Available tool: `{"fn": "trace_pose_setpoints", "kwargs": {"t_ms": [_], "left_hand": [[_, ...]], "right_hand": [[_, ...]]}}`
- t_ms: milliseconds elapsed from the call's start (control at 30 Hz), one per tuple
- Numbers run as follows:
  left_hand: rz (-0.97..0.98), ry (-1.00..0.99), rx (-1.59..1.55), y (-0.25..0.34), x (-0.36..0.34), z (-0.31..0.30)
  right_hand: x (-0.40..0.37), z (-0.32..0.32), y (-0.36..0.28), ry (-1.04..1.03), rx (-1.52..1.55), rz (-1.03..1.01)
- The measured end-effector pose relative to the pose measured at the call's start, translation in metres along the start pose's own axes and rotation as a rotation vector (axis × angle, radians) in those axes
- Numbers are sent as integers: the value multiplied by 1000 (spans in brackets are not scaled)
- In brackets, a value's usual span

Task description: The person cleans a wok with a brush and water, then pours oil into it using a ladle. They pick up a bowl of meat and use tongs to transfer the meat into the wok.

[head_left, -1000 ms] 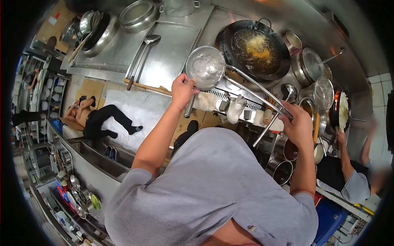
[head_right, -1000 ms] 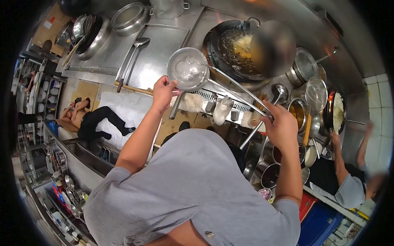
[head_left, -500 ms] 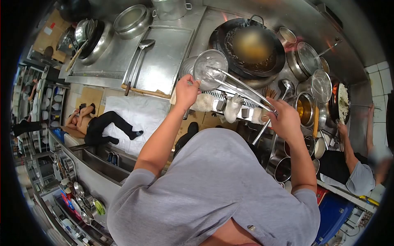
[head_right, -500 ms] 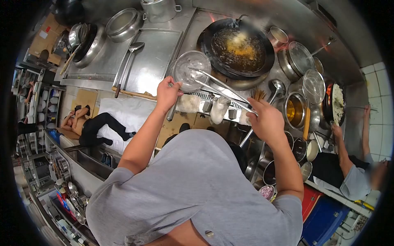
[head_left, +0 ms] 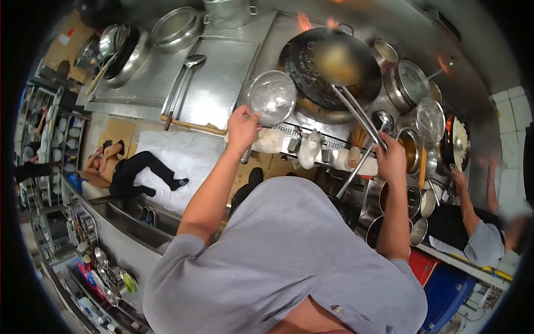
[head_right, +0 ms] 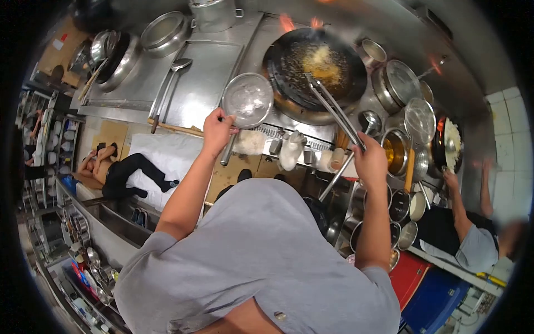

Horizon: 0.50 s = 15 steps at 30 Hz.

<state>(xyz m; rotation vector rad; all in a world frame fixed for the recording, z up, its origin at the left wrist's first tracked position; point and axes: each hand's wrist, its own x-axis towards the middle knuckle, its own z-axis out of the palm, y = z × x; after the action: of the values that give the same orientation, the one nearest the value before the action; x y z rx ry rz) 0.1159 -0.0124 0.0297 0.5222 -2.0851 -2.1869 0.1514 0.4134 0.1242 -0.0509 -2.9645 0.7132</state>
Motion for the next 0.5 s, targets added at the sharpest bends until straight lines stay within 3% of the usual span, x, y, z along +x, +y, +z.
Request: {"fn": "trace_pose_setpoints", "kwargs": {"t_ms": [133, 200, 400, 500], "left_hand": [[-36, -26, 20, -1, -4, 3], [-38, -37, 26, -4, -5, 2], [-47, -38, -62, -10, -9, 1], [-97, -41, -123, -7, -12, 2]], "right_hand": [[15, 76, 59, 164, -52, 110], [10, 109, 82, 288, -2, 30], [-12, 142, 96, 285, 67, 104], [-18, 145, 100, 345, 59, 10]]}}
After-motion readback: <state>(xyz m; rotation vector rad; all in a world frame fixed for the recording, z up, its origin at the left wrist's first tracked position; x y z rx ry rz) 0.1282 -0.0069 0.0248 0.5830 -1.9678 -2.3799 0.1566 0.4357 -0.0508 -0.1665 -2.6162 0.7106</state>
